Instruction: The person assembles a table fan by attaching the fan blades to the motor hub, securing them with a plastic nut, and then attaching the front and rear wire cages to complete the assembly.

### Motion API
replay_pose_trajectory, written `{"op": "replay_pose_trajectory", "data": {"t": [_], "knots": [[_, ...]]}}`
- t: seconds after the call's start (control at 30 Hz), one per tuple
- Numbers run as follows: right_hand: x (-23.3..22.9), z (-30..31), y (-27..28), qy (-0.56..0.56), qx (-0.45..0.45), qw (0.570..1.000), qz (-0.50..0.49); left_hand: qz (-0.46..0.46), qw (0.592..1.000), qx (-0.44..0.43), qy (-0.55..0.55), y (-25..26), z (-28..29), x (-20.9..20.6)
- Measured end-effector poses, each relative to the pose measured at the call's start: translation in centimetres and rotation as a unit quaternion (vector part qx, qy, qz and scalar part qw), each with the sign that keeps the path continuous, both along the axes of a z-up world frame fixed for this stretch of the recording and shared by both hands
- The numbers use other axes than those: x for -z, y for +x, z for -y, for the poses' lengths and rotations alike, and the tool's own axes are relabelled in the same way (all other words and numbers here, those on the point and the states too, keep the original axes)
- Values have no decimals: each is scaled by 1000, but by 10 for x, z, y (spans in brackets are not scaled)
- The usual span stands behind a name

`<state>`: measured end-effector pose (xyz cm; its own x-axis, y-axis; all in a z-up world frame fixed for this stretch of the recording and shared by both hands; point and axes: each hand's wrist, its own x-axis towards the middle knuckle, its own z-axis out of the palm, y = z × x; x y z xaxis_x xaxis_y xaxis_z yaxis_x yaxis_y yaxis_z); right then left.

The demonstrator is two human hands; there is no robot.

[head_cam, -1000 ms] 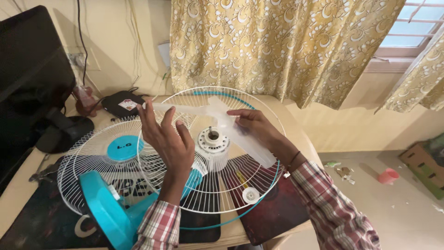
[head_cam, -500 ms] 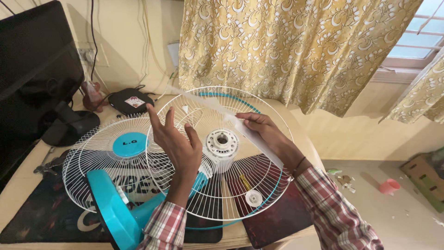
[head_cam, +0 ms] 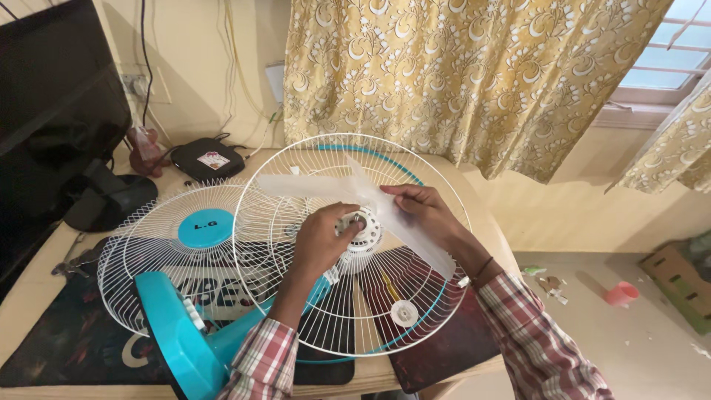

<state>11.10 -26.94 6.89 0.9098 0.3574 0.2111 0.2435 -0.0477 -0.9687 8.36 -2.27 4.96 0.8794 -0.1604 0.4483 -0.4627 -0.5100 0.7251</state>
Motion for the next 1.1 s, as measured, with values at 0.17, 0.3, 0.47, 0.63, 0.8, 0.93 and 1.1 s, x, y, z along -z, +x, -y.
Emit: {"op": "replay_pose_trajectory", "data": {"t": [0.17,0.3,0.47,0.63,0.8,0.93,1.1], "knots": [[5,3,-1,-64,13,996,57,-60,994,-24,82,4,4,5],[11,1,0,-48,-9,998,47,-45,997,-24,64,11,-2,11],[13,1,3,-8,-23,999,33,-28,999,-5,32,16,-8,15],[16,2,4,-19,-19,999,46,-72,997,13,1,17,-8,17],[17,3,5,-12,-32,999,42,-35,999,14,-19,20,-6,20],[19,2,5,-7,-33,999,38,-27,999,20,-22,21,-7,25],[21,1,9,-46,-19,997,61,-17,999,-6,30,25,-8,31]]}}
